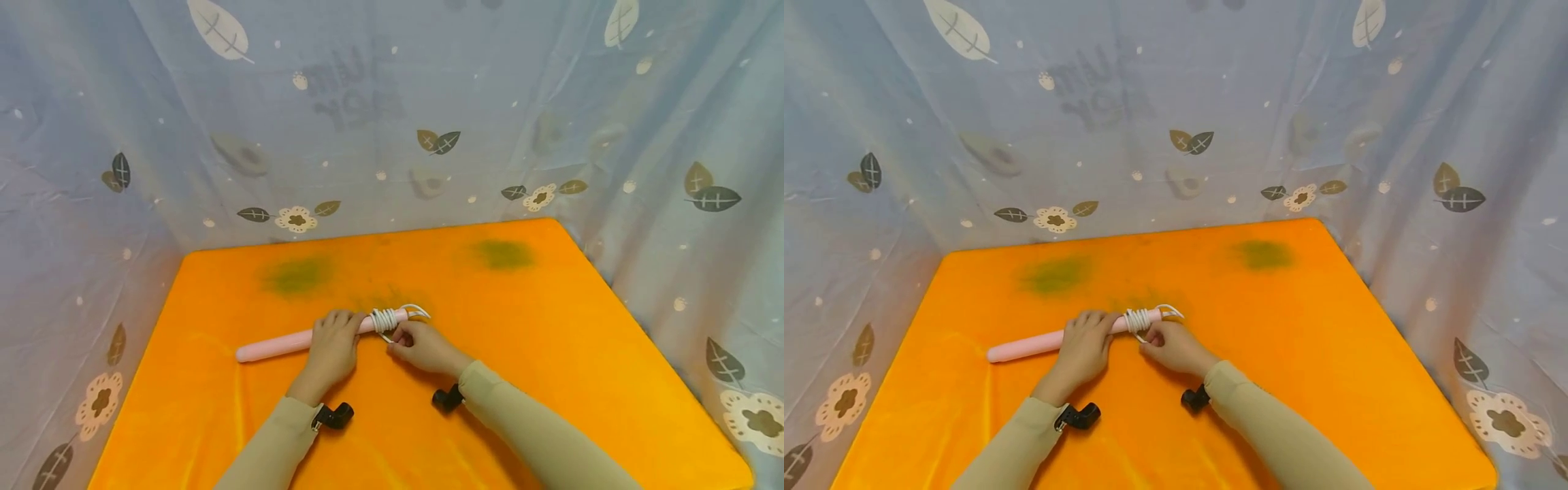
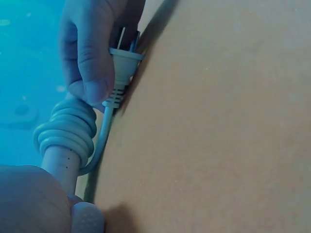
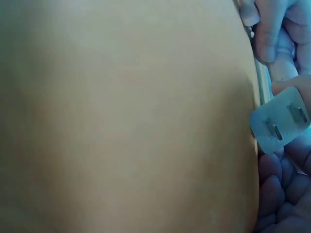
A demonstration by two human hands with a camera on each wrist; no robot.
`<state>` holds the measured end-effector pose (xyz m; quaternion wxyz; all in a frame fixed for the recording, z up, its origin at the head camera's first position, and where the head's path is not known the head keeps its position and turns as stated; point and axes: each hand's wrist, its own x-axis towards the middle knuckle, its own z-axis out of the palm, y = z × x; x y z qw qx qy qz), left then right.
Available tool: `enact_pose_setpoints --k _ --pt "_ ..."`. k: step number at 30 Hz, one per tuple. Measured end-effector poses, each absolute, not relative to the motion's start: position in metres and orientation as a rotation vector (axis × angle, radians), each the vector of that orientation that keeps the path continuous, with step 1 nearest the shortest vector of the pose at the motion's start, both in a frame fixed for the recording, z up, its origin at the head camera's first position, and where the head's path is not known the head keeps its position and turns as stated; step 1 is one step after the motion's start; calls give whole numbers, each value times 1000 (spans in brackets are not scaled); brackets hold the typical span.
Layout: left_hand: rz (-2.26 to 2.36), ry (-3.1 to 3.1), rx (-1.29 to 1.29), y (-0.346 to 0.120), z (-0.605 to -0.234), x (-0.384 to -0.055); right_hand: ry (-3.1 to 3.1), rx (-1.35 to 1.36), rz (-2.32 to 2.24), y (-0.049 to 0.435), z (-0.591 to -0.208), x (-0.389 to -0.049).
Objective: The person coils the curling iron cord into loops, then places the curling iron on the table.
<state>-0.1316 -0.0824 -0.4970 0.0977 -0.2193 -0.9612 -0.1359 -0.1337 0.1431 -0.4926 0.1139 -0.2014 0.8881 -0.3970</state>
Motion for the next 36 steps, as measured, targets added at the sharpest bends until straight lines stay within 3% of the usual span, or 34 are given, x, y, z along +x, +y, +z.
enact_pose_setpoints --k 18,28,31,36 --pt "-430 -2814 -677 -95 -498 -112 2615 -850 -969 147 -474 -118" --pt "-422 -2870 -627 -95 -480 -85 3212 -1387 -611 162 -458 -107" --pt "-315 -2925 -480 -94 -470 -79 3350 -1312 -427 163 -455 -108" --pt "-274 -2978 -242 -101 -466 -77 3397 -965 -155 164 -455 -111"
